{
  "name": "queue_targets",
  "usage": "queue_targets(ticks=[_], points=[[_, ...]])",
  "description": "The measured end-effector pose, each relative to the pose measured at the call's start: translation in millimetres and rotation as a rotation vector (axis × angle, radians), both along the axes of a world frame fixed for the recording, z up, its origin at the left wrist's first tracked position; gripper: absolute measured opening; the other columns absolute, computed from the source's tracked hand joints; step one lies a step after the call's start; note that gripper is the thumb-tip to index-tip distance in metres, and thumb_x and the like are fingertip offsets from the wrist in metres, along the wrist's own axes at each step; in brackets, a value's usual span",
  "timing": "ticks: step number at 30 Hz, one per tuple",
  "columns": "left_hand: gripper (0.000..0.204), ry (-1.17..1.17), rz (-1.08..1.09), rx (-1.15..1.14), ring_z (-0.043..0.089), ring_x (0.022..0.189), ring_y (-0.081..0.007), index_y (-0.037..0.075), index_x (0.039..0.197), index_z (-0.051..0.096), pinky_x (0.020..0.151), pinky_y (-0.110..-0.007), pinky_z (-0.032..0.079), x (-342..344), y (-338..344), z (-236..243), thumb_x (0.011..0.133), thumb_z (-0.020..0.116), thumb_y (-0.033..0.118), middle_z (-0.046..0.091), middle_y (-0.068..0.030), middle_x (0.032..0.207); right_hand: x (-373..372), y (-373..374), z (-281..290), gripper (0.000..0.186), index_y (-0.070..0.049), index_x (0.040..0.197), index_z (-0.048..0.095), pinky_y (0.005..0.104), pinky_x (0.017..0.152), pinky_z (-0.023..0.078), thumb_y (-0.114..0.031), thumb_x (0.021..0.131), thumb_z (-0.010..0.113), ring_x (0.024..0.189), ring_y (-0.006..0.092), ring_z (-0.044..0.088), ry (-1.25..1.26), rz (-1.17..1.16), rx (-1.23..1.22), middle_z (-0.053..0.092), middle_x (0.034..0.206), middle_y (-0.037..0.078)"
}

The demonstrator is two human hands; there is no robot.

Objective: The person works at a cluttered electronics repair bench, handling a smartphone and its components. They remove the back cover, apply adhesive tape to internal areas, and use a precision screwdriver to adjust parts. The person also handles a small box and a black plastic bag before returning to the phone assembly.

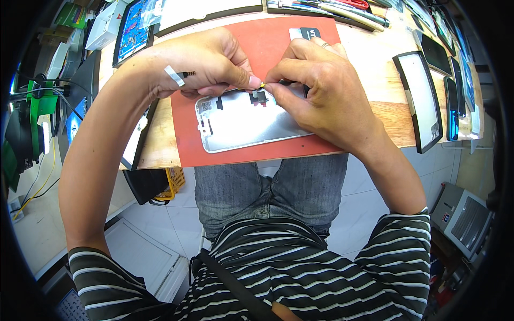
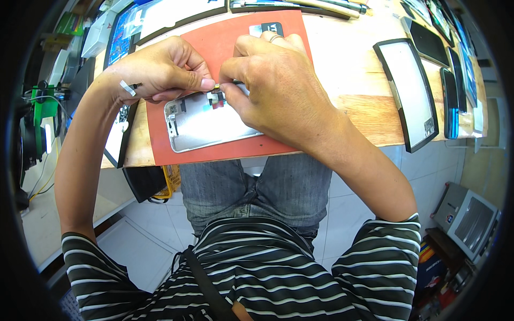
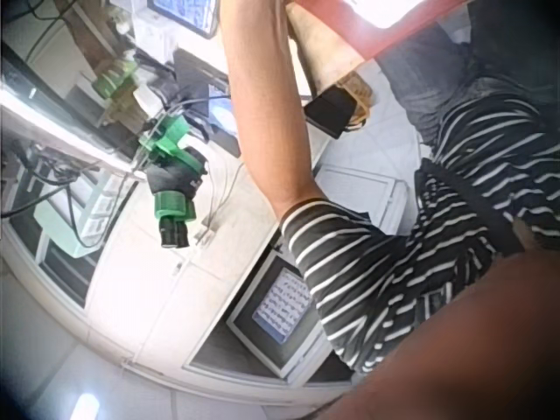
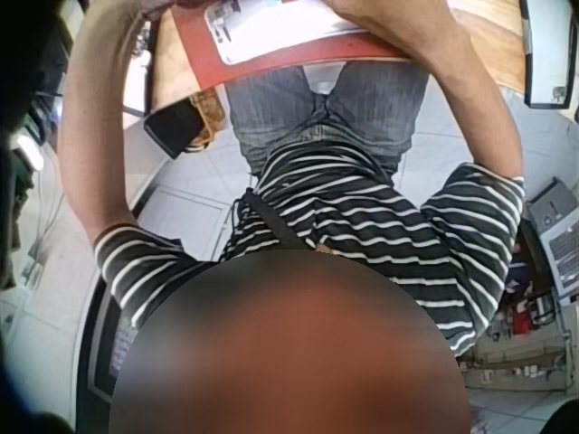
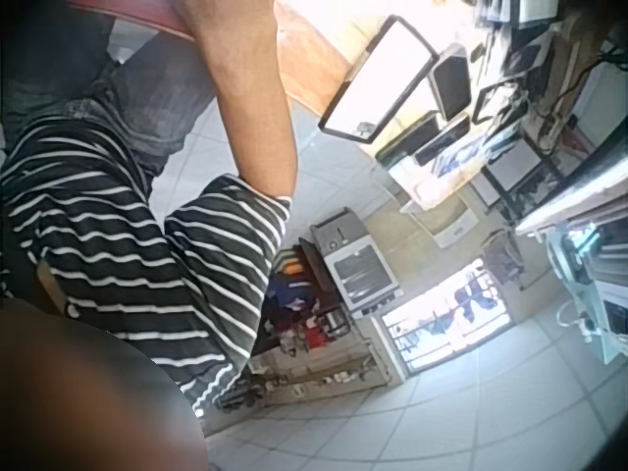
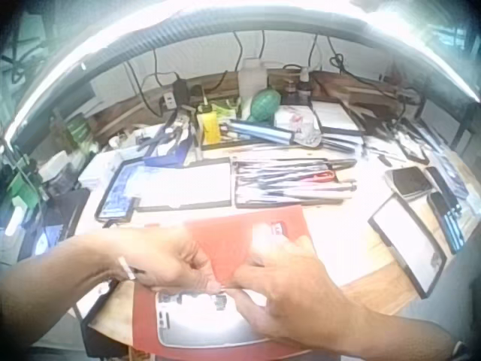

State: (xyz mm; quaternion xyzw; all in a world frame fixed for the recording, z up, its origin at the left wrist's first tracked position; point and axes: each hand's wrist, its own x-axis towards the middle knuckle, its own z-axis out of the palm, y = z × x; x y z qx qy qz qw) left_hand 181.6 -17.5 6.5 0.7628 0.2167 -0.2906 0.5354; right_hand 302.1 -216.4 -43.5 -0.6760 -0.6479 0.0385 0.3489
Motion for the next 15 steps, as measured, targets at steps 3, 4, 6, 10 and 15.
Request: queue_targets(ticks=[3, 4, 6, 10, 15], points=[[0.024, -0.003, 0.021, 0.007, 0.04, 0.045, -0.002, -0.002, 0.091, 0.074, 0.04, -0.022, 0.028, 1.0, -4.4, 1.0, 0.099, 0.075, 0.02, 0.058, 0.0023, 0.061, 0.2, -0.1, 0.4, 0.008, -0.005, 0.086, 0.076, 0.0374, 0.073, 0.045, -0.012, 0.084, 0.076, 0.075, 0.0236, 0.062, -0.01, 0.004, 0.01, 0.062, 0.082, 0.007], [0.024, -0.025, 0.01, 0.008, 0.041, 0.047, -0.0024, -0.002, 0.091, 0.074, 0.042, -0.022, 0.028, 0.7, -6.6, 1.8, 0.1, 0.074, 0.02, 0.057, 0.0031, 0.061, 0.4, -0.1, 0.5, 0.008, -0.005, 0.086, 0.076, 0.0374, 0.074, 0.045, -0.012, 0.084, 0.076, 0.075, 0.0237, 0.063, -0.033, 0.002, 0.027, 0.062, 0.082, 0.007], [0.023, -0.04, 0.019, 0.085, 0.042, 0.046, -0.0028, -0.002, 0.091, 0.073, 0.042, -0.023, 0.029, -1.6, -12.2, 4.5, 0.1, 0.073, 0.02, 0.057, 0.0034, 0.061, 0.6, -0.3, 0.5, 0.008, -0.005, 0.086, 0.075, 0.0375, 0.073, 0.045, -0.012, 0.084, 0.076, 0.075, 0.0238, 0.063, -0.038, 0.004, 0.04, 0.062, 0.082, 0.007], [0.023, -0.007, -0.018, 0.314, 0.048, 0.048, -0.0047, 0.002, 0.095, 0.073, 0.043, -0.024, 0.035, -5.6, -21.9, 11.0, 0.101, 0.072, 0.024, 0.057, 0.0011, 0.06, 0.2, 0.3, 0.2, 0.009, -0.004, 0.087, 0.075, 0.038, 0.07, 0.047, -0.011, 0.081, 0.078, 0.079, 0.025, 0.063, 0.006, 0.004, 0.024, 0.062, 0.084, 0.007], [0.026, -0.034, -0.069, 0.417, 0.057, 0.057, -0.009, 0.001, 0.097, 0.072, 0.052, -0.028, 0.045, -6.4, -26.8, 11.0, 0.102, 0.07, 0.026, 0.063, -0.0033, 0.067, -4.9, -1.2, 3.2, 0.011, -0.007, 0.087, 0.075, 0.0388, 0.073, 0.045, -0.011, 0.078, 0.08, 0.082, 0.0253, 0.061, 0.012, -0.036, 0.065, 0.062, 0.087, 0.005]])
